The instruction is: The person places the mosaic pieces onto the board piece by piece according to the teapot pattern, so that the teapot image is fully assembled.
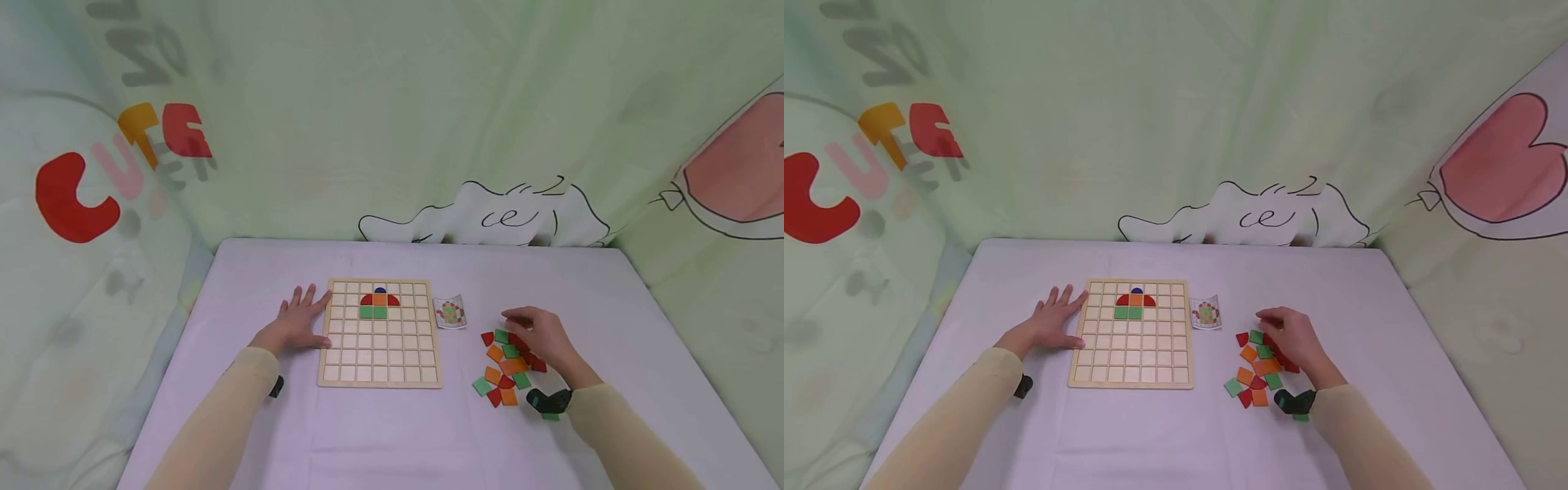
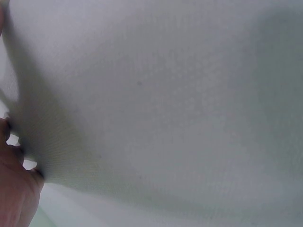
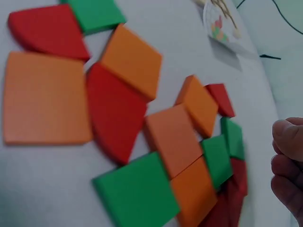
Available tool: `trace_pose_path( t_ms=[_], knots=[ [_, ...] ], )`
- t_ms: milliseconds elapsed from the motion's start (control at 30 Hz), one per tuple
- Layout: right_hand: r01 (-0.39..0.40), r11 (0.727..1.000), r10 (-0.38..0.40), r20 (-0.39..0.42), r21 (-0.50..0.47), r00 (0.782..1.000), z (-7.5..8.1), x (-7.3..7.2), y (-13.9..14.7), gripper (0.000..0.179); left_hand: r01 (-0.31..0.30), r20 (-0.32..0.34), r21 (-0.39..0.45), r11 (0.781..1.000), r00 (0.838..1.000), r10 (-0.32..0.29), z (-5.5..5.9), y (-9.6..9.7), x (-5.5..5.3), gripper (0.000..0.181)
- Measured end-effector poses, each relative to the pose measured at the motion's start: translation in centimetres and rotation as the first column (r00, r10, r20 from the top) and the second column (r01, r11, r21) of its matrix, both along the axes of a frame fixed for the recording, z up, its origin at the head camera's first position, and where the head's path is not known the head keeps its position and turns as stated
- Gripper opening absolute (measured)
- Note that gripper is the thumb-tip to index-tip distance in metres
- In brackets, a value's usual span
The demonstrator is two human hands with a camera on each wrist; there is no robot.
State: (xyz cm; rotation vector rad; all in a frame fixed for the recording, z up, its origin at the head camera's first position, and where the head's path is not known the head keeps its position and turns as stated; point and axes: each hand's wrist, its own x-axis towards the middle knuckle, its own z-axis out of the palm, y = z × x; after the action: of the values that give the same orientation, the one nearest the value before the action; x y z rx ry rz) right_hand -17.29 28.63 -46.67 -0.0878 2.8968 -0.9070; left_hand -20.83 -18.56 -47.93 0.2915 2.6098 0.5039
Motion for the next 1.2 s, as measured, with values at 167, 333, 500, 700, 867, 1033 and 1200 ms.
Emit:
trace_pose_path(
  t_ms=[167, 333, 500, 700, 867, 1033, 1200],
  knots=[
    [0.016, 1.0, -0.016, 0.037, 0.001, 0.999, -1.2, 0.6, 0.4, 0.031, -0.009, 0.005, -0.001, 1.0, 1.0, 0.009, 0.3, 0.1, 0.1, 0.107],
    [-0.018, 0.999, 0.016, 0.039, 0.047, 0.999, -2.1, 0.6, 0.3, 0.031, -0.012, 0.013, 0.011, 1.0, 1.0, 0.011, 0.5, 0.0, 0.1, 0.106],
    [-0.048, 0.995, 0.047, 0.014, 0.091, 0.999, -2.2, 0.5, 0.2, 0.031, -0.006, 0.012, 0.028, 1.0, 1.0, 0.005, 0.5, 0.0, 0.2, 0.106],
    [-0.063, 0.992, 0.064, -0.001, 0.109, 0.998, -2.2, 0.1, 0.0, 0.028, -0.015, 0.022, 0.037, 0.999, 1.0, 0.014, 0.4, 0.1, 0.2, 0.107],
    [-0.063, 0.992, 0.063, 0.007, 0.107, 0.998, -2.4, 0.0, 0.1, 0.027, -0.011, 0.018, 0.01, 1.0, 1.0, 0.011, -0.2, 0.0, 0.0, 0.108],
    [-0.044, 0.994, 0.042, 0.026, 0.099, 0.999, -2.5, 0.1, 0.3, 0.031, -0.009, 0.008, 0.005, 1.0, 1.0, 0.009, -1.2, -0.2, -0.5, 0.108],
    [-0.038, 0.995, 0.034, 0.036, 0.097, 0.999, -2.5, 0.2, 0.6, 0.033, -0.012, -0.007, 0.002, 1.0, 1.0, 0.012, -2.0, -0.3, -0.8, 0.109]
  ],
)
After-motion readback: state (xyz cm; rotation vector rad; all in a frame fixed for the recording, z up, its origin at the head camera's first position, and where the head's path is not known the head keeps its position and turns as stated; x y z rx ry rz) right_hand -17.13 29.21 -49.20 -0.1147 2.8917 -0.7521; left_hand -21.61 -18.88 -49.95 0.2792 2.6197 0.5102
